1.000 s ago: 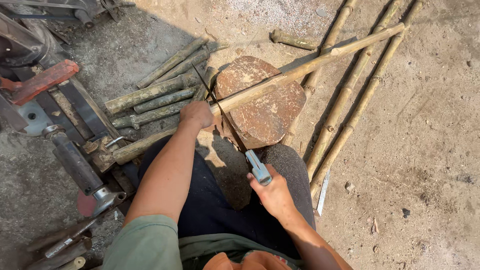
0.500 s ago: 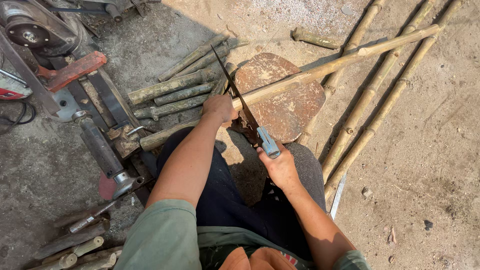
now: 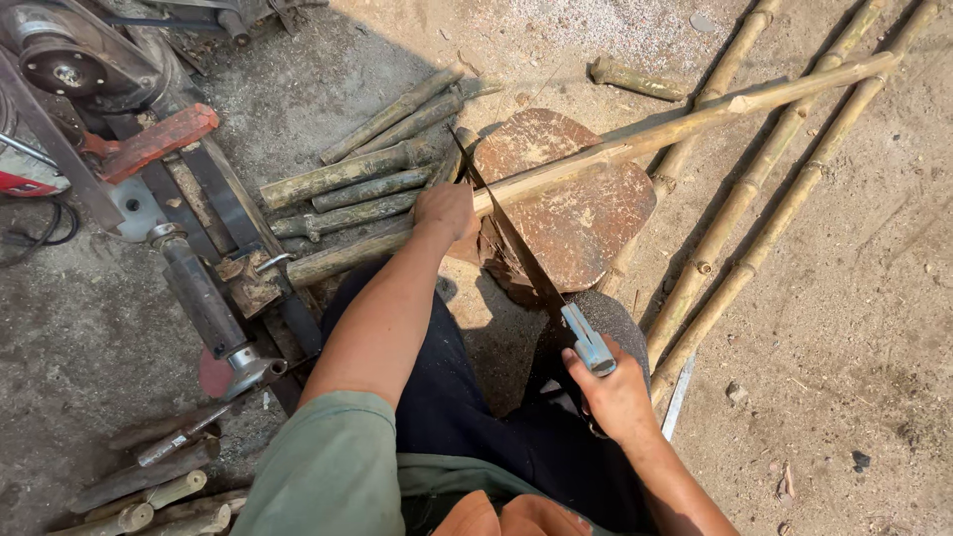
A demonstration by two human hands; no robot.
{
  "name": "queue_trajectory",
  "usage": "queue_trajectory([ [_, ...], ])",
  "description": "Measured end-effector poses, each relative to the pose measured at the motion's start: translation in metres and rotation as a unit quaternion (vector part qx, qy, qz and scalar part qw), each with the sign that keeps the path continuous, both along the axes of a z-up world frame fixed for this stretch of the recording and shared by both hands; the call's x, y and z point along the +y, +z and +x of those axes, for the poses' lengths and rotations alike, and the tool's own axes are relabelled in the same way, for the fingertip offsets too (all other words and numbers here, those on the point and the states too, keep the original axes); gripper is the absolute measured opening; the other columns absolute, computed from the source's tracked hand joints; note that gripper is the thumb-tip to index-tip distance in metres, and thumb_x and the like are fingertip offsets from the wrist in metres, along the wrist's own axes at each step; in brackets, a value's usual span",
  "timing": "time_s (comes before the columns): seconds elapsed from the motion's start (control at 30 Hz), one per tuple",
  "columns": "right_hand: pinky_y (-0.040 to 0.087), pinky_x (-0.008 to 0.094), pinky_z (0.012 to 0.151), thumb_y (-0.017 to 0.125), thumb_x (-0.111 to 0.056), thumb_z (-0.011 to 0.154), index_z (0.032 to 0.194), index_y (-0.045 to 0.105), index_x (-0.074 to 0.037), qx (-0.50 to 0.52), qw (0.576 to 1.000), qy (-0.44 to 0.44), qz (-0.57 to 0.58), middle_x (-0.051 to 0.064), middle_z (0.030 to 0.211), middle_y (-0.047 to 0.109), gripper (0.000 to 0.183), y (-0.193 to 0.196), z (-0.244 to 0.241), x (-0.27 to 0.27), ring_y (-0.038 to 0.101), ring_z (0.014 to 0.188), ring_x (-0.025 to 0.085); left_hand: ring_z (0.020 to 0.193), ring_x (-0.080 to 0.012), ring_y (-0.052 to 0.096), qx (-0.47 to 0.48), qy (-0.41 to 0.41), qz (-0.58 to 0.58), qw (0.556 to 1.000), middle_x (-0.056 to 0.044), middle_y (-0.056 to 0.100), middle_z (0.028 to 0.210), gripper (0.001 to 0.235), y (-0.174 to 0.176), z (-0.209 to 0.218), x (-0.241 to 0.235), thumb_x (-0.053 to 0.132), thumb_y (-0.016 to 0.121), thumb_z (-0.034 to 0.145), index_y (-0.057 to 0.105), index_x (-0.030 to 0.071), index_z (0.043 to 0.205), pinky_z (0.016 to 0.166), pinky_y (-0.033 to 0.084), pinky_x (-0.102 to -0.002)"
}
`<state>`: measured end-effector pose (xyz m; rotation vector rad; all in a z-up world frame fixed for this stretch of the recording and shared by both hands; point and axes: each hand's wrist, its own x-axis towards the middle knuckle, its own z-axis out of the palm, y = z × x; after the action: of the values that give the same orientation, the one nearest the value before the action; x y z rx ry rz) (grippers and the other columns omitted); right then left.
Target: The person uses a hand saw to cut bamboo sticks into smaller pieces on a wooden block. The person holds the bamboo with one hand and saws with the other, then places the cut pieces aside.
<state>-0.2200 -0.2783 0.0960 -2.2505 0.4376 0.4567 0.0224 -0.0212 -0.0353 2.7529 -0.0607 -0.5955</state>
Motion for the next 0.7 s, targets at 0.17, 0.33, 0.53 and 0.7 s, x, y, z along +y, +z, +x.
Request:
queue_trajectory([
  [0.17, 0.057, 0.034, 0.078, 0.077, -0.042, 0.08, 0.12, 0.068, -0.005, 0.005, 1.0, -0.016, -0.025, 0.013, 0.086, 0.074, 0.055, 0.012, -0.057, -0.032, 0.075, 0.082, 0.021, 0.104, -0.0381, 0.07, 0.038, 0.045, -0.008, 0.998, -0.024, 0.072, 0.111, 0.031, 0.01, 0.001, -0.007, 0.018, 0.071, 0.078, 0.075, 0.0, 0.104, 0.091, 0.055, -0.049],
  [0.33, 0.056, 0.035, 0.087, 0.081, -0.043, 0.08, 0.121, 0.074, -0.011, 0.081, 0.994, -0.058, -0.052, 0.013, 0.093, 0.077, 0.052, 0.017, -0.12, -0.097, 0.078, 0.092, 0.022, 0.105, -0.0377, 0.071, 0.055, 0.023, -0.031, 0.998, -0.022, 0.074, 0.112, 0.035, 0.034, -0.011, -0.003, 0.022, 0.072, 0.08, 0.076, -0.002, 0.105, 0.093, 0.057, -0.048],
  [0.53, 0.054, 0.034, 0.092, 0.083, -0.033, 0.074, 0.119, 0.074, -0.007, 0.006, 0.997, -0.067, -0.036, 0.013, 0.096, 0.078, 0.052, -0.039, -0.138, -0.133, 0.077, 0.097, 0.021, 0.099, -0.0354, 0.075, 0.069, 0.024, -0.011, 0.997, -0.021, 0.076, 0.107, 0.032, 0.055, -0.008, -0.007, 0.019, 0.073, 0.08, 0.077, -0.003, 0.102, 0.087, 0.059, -0.046],
  [0.7, 0.052, 0.034, 0.087, 0.081, -0.027, 0.076, 0.121, 0.073, -0.004, -0.035, 0.992, -0.12, 0.023, 0.016, 0.094, 0.077, 0.052, -0.048, -0.141, -0.129, 0.075, 0.09, 0.022, 0.099, -0.0347, 0.073, 0.022, -0.017, 0.021, 0.999, -0.02, 0.075, 0.105, 0.029, 0.059, 0.025, -0.004, 0.02, 0.076, 0.08, 0.078, -0.001, 0.098, 0.086, 0.06, -0.045],
])
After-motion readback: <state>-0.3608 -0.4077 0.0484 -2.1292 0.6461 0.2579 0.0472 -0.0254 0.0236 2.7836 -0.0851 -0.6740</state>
